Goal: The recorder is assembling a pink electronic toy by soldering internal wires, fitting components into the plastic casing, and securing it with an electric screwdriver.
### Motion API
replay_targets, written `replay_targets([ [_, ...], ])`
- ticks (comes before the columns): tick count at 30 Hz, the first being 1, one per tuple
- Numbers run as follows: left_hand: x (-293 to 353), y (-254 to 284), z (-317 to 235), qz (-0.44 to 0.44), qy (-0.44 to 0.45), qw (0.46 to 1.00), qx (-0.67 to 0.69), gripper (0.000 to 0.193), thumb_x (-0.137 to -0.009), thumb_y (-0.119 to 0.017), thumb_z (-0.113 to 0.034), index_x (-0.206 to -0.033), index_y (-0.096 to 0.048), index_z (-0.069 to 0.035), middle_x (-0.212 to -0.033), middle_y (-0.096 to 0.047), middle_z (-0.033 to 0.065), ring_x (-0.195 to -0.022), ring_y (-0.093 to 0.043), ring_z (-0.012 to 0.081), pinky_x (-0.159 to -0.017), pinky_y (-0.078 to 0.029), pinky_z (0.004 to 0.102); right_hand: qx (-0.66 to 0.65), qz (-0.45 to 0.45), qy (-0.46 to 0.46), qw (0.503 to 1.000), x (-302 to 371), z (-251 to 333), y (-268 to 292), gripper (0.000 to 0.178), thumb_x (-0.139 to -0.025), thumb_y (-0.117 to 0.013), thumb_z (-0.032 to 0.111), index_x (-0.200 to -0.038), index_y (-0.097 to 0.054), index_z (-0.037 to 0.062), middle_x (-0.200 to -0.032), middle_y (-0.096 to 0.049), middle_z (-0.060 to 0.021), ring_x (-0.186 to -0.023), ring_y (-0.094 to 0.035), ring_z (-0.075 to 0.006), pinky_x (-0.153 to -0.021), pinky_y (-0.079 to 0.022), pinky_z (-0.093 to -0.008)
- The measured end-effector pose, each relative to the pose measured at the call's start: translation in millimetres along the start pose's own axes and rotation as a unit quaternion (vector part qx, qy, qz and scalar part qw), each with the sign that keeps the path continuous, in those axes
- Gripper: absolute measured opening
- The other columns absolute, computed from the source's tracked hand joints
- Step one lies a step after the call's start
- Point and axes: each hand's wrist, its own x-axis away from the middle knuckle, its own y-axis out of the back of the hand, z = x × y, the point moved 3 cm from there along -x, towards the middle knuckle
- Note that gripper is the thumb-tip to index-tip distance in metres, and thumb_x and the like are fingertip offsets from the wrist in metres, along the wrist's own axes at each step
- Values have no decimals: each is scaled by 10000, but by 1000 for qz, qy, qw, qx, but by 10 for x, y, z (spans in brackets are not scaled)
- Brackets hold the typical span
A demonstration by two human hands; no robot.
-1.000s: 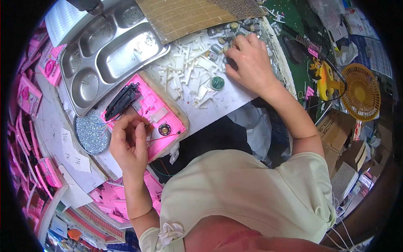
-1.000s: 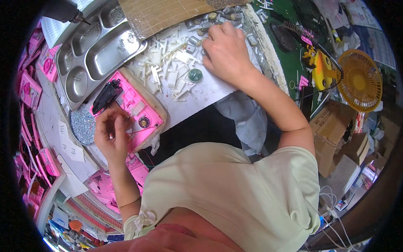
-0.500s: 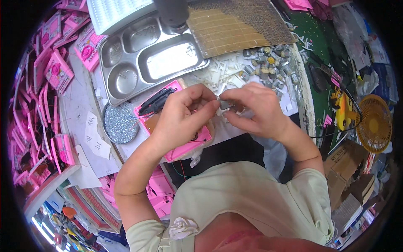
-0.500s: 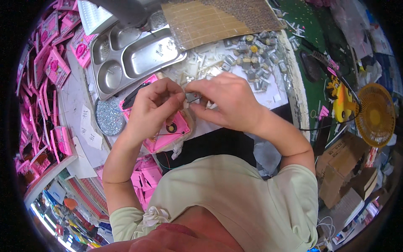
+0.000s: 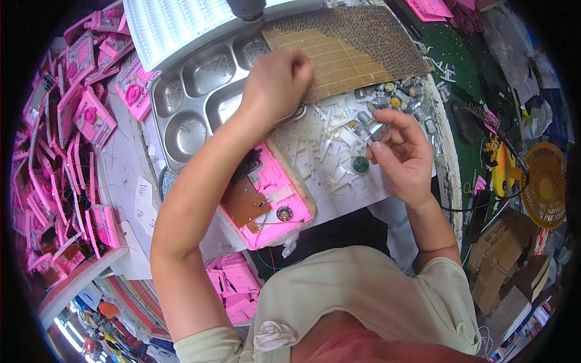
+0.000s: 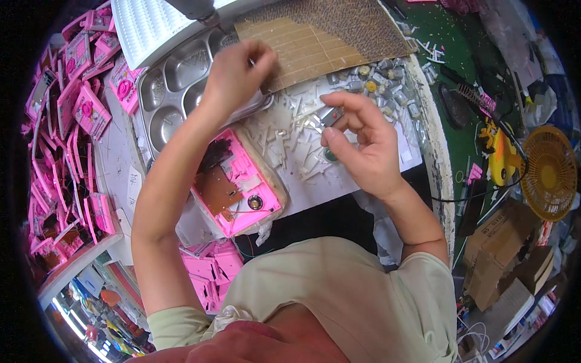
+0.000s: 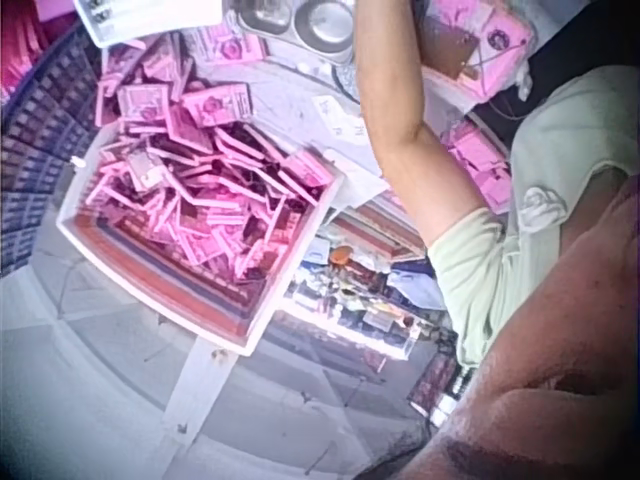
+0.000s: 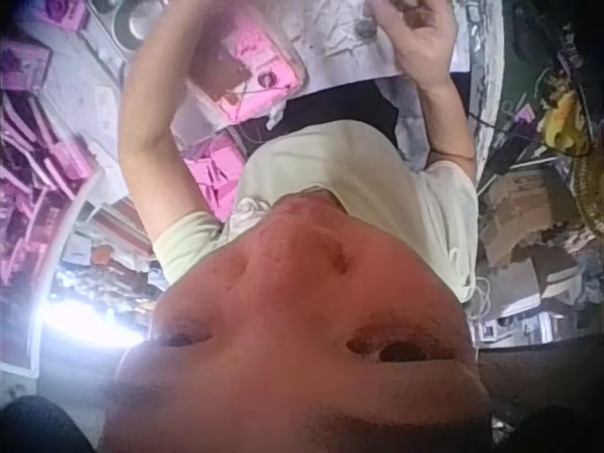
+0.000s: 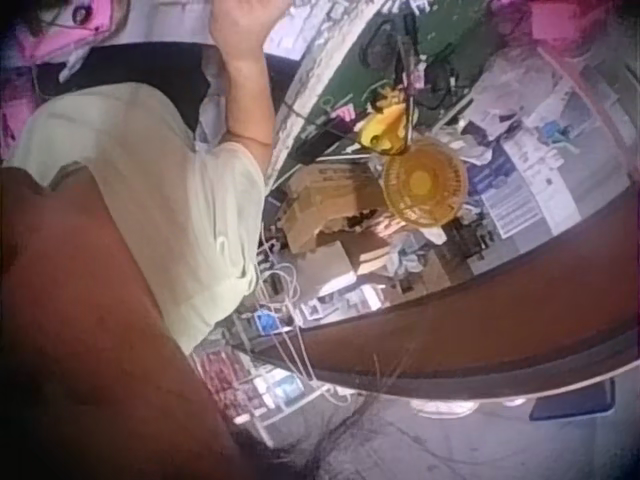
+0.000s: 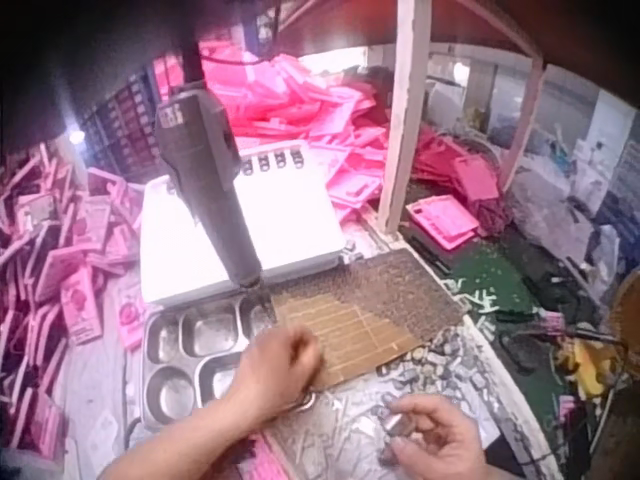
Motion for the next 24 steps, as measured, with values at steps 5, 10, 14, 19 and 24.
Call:
replay_targets([
  [5,-642,-106,181,-122,11,974,-189,312,-869,-726,-332,-949,-760,-33,-921,-753,179,-905,-721,369,-826,-563,457,51,-12,19,998,79,-30,32,446,-913,-674,-44,-1346,-566,-25,-1189,-644,-76,-911,-629,-110,-849,-506,-273],
  [10,-845,-135,155,-93,69,954,-276,300,-881,-714,-343,-961,-780,-62,-973,-745,200,-947,-708,402,-871,-561,491,79,-4,26,997,160,-52,165,440,-909,-675,-36,-1339,-580,-24,-1216,-646,-86,-899,-630,-114,-853,-506,-275],
  [14,-922,-146,165,-55,108,954,-273,340,-887,-701,-317,-1003,-759,-3,-1062,-738,233,-1019,-712,421,-892,-580,492,81,-21,29,996,204,-44,275,432,-906,-671,-40,-1330,-590,-24,-1219,-652,-90,-889,-627,-112,-847,-508,-274],
  [19,-928,-201,257,-118,82,947,-286,275,-835,-661,-174,-947,-744,63,-1000,-710,314,-995,-695,461,-885,-564,518,112,-29,24,993,251,46,394,423,-897,-673,-39,-1315,-606,-21,-1228,-660,-88,-870,-613,-99,-838,-507,-268],
  [24,-997,-238,218,-99,115,950,-273,277,-826,-706,-166,-969,-738,69,-1039,-713,299,-1020,-691,451,-903,-563,508,138,-43,13,989,288,62,429,417,-886,-688,-19,-1298,-633,6,-932,-659,-10,-817,-595,-82,-793,-487,-240],
])
